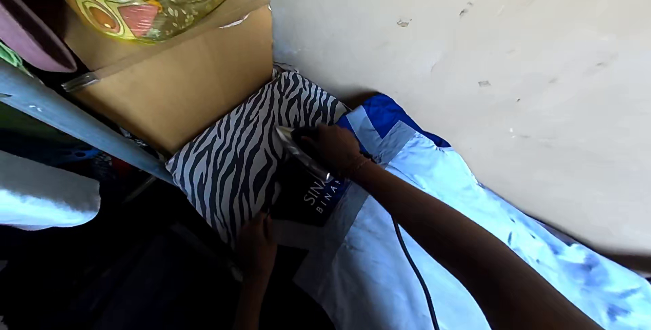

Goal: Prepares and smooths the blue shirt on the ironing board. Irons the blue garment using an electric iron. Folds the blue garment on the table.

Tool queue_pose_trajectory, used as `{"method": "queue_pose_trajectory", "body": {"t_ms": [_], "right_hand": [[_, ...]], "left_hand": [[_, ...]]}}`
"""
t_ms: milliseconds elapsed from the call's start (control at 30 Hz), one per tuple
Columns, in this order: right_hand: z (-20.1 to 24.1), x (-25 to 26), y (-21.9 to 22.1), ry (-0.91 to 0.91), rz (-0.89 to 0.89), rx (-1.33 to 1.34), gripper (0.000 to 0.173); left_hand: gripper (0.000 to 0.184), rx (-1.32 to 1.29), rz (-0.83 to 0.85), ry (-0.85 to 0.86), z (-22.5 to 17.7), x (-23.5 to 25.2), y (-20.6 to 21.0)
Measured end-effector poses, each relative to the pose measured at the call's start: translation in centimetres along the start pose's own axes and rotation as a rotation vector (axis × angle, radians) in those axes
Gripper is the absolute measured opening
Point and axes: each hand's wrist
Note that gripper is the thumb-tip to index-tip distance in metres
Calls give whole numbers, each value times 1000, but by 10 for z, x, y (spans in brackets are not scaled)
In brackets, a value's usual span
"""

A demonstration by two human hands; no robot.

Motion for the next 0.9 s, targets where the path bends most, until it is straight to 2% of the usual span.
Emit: {"method": "queue_pose_trajectory", "body": {"t_ms": [100, 167, 233, 333, 433, 533, 667, 733, 833, 900], "right_hand": [[-5, 4, 0, 3, 0, -9, 61], [-19, -4, 3, -78, 12, -26, 61], [-46, -12, 9, -166, 4, -95, 53], [-91, -31, -2, -132, -6, -194, 31], [-117, -47, -20, -263, 57, -371, 30], [-76, -50, 1, -388, 261, -445, 40], [-13, -41, 34, -436, 93, -282, 24], [-7, -46, 40, -439, 88, -270, 20], [-16, -43, 30, -540, 165, -347, 21], [-19, -31, 22, -502, 133, -330, 24]], "left_hand": [[32, 11, 268, -131, -12, 10, -23], [38, -5, 374, -164, -16, 22, -37], [41, -58, 365, -131, -12, 27, -41], [39, -81, 381, -168, -2, 9, -49], [35, -161, 315, -176, 14, -20, -52], [31, -172, 229, -166, 24, -40, -36], [27, -120, 145, -148, 25, -44, -25], [29, -79, 102, -143, 23, -47, -21], [30, -42, 53, -101, 28, -48, -19], [30, -35, 33, -99, 29, -51, -19]]}}
Point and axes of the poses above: each hand's wrist, its own x-axis towards the middle knuckle, its own y-axis out of the palm, z = x × y, and after that the axes turned 8 degrees about z, right-handed
